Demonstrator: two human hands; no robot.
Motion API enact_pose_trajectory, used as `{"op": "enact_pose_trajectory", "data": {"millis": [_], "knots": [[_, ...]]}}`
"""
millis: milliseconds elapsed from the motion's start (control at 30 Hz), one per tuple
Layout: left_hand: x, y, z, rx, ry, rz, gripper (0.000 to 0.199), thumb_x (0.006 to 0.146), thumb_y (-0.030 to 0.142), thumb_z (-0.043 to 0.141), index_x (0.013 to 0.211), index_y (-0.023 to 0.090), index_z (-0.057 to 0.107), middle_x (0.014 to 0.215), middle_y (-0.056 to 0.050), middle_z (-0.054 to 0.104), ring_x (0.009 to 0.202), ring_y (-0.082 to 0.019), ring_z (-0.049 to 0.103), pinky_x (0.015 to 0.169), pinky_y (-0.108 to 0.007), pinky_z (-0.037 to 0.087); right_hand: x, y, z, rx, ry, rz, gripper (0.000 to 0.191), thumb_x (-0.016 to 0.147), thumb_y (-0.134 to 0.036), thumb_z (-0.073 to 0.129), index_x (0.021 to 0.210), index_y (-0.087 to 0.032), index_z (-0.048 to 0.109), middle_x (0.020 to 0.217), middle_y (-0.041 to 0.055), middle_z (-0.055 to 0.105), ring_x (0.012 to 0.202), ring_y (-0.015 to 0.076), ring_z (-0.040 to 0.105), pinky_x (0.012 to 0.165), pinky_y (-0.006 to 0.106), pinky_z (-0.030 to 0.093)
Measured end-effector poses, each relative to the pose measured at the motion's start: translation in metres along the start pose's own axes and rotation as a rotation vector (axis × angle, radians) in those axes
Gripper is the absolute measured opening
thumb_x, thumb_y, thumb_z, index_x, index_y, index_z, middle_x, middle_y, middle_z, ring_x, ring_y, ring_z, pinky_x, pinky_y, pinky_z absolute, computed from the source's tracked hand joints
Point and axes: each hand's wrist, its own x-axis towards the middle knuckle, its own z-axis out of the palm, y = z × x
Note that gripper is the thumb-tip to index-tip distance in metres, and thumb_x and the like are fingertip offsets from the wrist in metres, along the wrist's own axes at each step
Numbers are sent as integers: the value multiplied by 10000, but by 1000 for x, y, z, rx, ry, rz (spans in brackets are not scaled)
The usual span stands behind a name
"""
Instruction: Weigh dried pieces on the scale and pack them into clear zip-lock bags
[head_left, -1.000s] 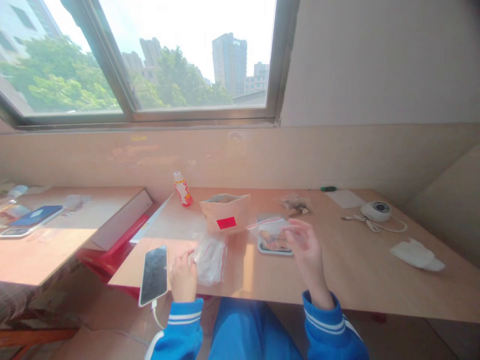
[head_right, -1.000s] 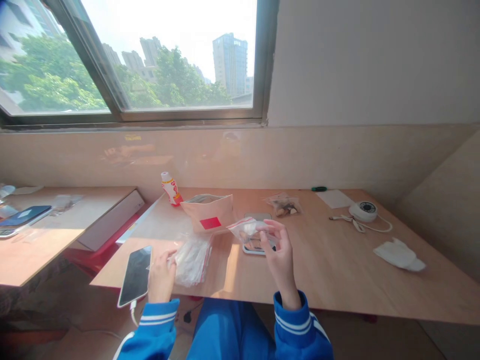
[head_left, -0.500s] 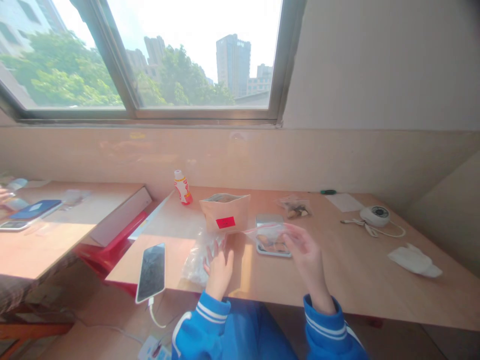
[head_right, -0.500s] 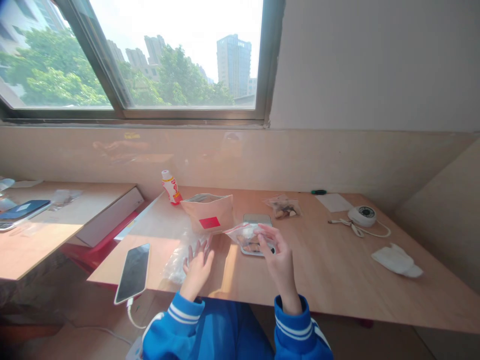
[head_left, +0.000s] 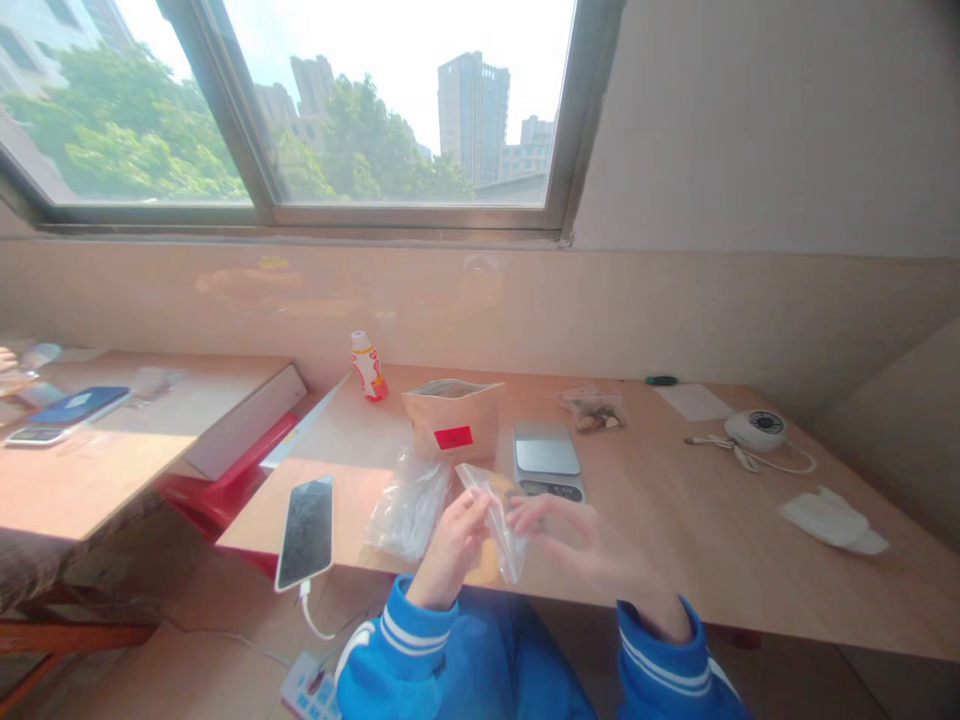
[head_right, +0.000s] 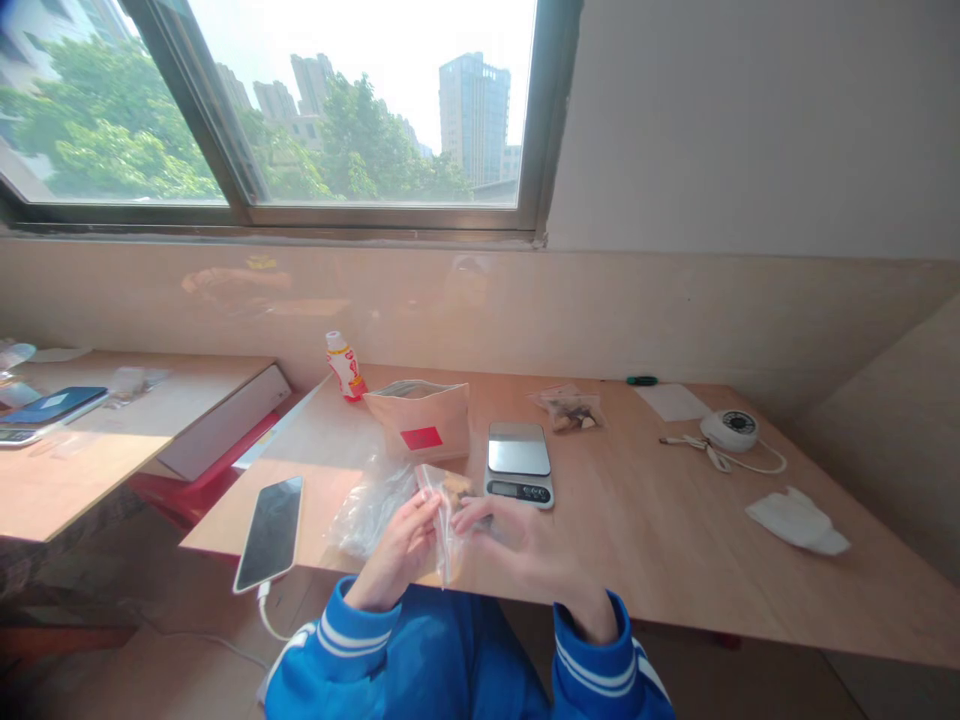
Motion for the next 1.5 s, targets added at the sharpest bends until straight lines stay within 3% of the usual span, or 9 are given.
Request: {"op": "enact_pose_trajectory", "data": {"millis": [100,267,367,700,900,1033,1100,1300,1500], "knots": [[0,1,-3,183,25,159,334,743,479,639,768,148,605,705,-15,631,697,-140,589,706,-264,460,-2,-7,-2,-58,-111,26,221,858,-296,567,1048,-235,660,1067,43,687,1039,223,627,933,390,488],[4,-2,2,348,136,262,339,700,485,671,710,148,640,678,-42,676,685,-172,619,688,-280,487,9,2,16,-200,224,162,169,845,-373,567,850,-217,630,829,8,681,810,181,649,751,302,522],[5,-6,4,353,200,245,330,700,483,669,709,156,635,665,-44,686,671,-188,636,671,-291,501,18,13,28,-284,273,105,120,784,-336,637,829,-228,611,788,-12,666,772,172,635,736,289,499],[-10,4,7,495,25,297,314,871,423,476,1013,212,659,1029,-64,698,1027,-230,621,909,-325,471,18,16,28,-378,270,172,129,817,-366,598,884,-262,633,807,-24,707,764,184,669,682,267,490],[-5,-6,6,513,41,276,284,873,418,455,916,219,653,942,-84,707,869,-217,659,795,-302,502,20,18,28,-400,335,89,134,836,-298,558,838,-263,688,918,16,731,865,213,681,750,302,514],[-4,-7,6,638,143,290,248,857,395,469,762,215,610,687,-29,661,657,-177,621,637,-261,462,23,13,36,-405,394,95,123,814,-273,566,766,-243,675,925,29,732,879,224,684,751,309,521],[-7,-5,9,682,185,298,246,850,371,465,701,211,579,595,4,606,579,-155,575,593,-244,426,24,13,39,-391,486,122,116,812,-270,562,752,-233,654,845,27,732,787,209,690,694,288,522],[-18,-5,15,734,153,266,272,830,346,474,605,203,530,508,26,534,526,-128,493,548,-226,362,21,20,16,-253,1043,202,225,811,-417,583,845,-198,620,804,66,712,705,214,680,677,316,523],[-1,-17,4,391,106,235,340,857,439,425,740,173,601,744,-41,659,622,-132,563,591,-246,419,19,13,6,88,1111,166,284,742,-441,668,843,-183,603,864,90,719,698,214,693,672,343,567]]}}
